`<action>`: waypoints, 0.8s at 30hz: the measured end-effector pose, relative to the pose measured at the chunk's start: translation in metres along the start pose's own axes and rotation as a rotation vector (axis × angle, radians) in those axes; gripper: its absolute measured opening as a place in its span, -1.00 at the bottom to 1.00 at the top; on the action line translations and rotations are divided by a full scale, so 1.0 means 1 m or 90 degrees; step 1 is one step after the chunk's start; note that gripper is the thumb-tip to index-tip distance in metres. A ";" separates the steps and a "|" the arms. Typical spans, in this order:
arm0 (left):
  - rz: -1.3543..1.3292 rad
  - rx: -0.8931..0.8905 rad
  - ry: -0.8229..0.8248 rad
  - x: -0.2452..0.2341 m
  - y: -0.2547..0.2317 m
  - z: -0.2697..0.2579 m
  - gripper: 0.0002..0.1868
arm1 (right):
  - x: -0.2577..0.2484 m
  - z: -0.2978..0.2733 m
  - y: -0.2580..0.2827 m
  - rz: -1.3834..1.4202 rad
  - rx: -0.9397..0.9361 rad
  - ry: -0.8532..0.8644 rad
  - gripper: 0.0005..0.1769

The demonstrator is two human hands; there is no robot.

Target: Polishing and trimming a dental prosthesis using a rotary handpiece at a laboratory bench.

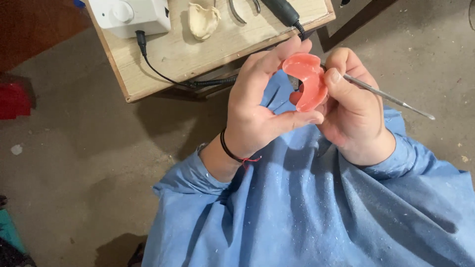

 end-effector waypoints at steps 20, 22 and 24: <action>0.212 0.100 0.011 0.001 -0.008 -0.009 -0.13 | 0.014 -0.012 0.008 0.007 -0.041 0.040 -0.66; 0.220 0.145 0.010 0.002 -0.009 -0.007 -0.21 | 0.009 -0.011 0.008 0.001 -0.050 0.037 -0.66; 0.228 0.190 0.009 0.005 -0.013 -0.007 -0.28 | 0.007 -0.011 0.008 -0.004 -0.059 0.035 -0.67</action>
Point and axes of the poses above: each hand's wrist, its own z-axis towards the middle knuckle, its own x-axis out of the palm, y = z × x, the point moved 7 cm from there along z, towards the middle knuckle
